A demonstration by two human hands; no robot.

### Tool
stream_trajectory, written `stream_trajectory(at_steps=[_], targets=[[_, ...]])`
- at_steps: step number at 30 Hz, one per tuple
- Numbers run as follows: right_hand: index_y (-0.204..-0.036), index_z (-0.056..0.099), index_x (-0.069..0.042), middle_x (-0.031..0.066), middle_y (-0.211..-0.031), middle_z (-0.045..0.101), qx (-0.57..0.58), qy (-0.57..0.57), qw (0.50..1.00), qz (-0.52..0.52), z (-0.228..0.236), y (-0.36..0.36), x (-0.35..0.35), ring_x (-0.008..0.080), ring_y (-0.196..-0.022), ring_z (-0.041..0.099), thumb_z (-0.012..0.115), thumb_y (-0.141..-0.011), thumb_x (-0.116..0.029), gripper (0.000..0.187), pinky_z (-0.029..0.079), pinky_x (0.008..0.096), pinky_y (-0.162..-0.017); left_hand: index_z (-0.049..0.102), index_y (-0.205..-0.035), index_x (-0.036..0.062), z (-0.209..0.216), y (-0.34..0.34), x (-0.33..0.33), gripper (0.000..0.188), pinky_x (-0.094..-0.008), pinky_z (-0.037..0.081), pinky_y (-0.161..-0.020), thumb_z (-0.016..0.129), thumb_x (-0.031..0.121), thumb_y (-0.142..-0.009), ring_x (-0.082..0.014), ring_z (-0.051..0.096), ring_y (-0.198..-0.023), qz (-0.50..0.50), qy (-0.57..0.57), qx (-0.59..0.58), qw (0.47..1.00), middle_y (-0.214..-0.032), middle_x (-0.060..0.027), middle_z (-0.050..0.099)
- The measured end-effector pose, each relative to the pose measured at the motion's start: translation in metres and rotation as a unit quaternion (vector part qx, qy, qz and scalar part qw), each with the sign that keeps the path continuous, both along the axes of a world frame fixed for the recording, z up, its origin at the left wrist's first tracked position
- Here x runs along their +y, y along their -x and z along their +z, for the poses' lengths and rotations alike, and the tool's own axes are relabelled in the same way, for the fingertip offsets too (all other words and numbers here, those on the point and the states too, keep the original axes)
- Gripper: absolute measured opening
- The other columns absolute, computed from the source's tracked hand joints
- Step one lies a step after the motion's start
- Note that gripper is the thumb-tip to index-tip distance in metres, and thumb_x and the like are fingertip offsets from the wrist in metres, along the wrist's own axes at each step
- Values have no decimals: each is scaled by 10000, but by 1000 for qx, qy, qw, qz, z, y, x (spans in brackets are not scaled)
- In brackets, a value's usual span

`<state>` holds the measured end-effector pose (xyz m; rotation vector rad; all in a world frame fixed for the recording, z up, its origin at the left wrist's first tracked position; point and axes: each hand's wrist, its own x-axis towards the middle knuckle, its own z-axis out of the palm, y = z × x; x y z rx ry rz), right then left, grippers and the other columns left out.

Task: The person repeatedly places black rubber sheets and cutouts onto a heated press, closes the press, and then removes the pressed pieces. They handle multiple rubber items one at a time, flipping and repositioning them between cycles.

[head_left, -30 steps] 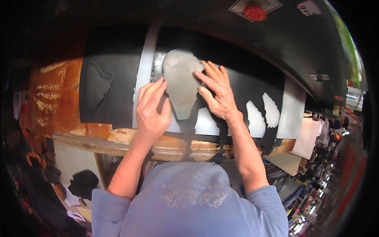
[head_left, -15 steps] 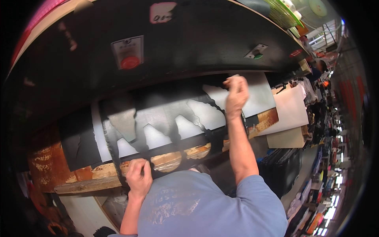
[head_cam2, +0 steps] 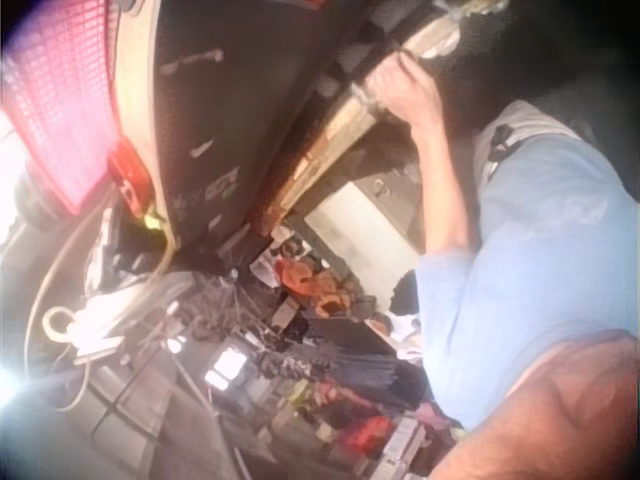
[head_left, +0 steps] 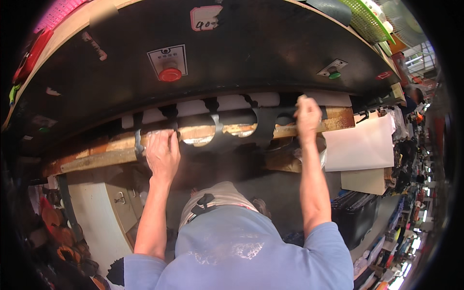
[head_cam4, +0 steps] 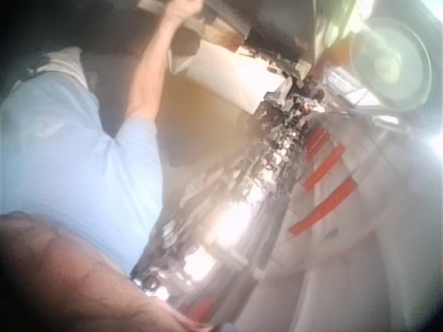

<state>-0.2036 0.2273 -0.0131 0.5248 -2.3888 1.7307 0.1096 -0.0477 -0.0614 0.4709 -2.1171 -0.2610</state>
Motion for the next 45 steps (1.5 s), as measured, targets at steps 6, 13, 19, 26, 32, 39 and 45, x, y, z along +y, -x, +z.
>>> stream_trajectory(at_steps=[6, 13, 19, 26, 32, 39, 45], targets=[[-714, 595, -4, 142, -670, 567, 115, -165, 978, 55, -39, -30, -33, 321, -568, 548, 756, -976, -170, 349, 426, 436, -569, 672, -907, 76, 6, 11, -7, 108, -428, 504, -689, 779, 77, -925, -291, 650, -745, 40, -94, -51, 993, -767, -80, 655], [-701, 548, 3, 134, -653, 517, 144, -164, 969, 116, -34, -30, -24, 281, -545, 476, 754, -972, -143, 372, 406, 408, -559, 657, -921, 46, 9, 5, -2, 112, -414, 508, -721, 764, 57, -952, -286, 651, -751, 15, -107, -56, 993, -802, -87, 676], [-701, 580, -2, -33, -600, 435, -14, -84, 992, 96, -33, -26, -14, 56, -618, 403, 762, -1009, -213, 416, 366, 310, -550, 636, -914, 36, 3, 1, 1, 130, -468, 505, -756, 765, 28, -913, -368, 646, -811, -3, -136, -35, 990, -824, -128, 687], [-828, 641, -6, 2, -782, 582, 37, -11, 980, 198, -9, -118, -79, 82, -727, 527, 742, -980, -60, 190, 438, 257, -648, 696, -967, 11, 28, -59, 38, 69, -449, 557, -793, 742, 55, -940, -375, 702, -872, -52, -255, -141, 955, -901, -171, 737], [-1474, 564, 3, 331, -1483, 475, 71, -140, 912, 378, -12, -209, -218, 466, -1299, 516, 907, -751, -373, 884, 446, 515, -1149, 607, -1438, -23, 26, -70, -11, 422, -472, 494, -1135, 564, -10, -1019, -410, 646, -1321, 58, -212, -18, 975, -1373, -277, 680], [-1516, 558, 11, 306, -1586, 448, -11, -77, 922, 380, -23, -218, -200, 471, -1491, 399, 850, -694, -240, 907, 364, 517, -1257, 486, -1565, -23, -11, -65, -4, 580, -554, 361, -1253, 542, -65, -989, -427, 523, -1463, 69, -155, -132, 977, -1490, -285, 602], [-1433, 644, -3, 257, -1614, 479, 91, -146, 931, 323, 0, -144, -156, 501, -1524, 370, 827, -678, -172, 795, 367, 576, -1238, 525, -1528, -19, -5, -49, -7, 565, -567, 356, -1254, 564, -96, -970, -420, 520, -1473, 71, -177, -143, 971, -1486, -232, 627]])
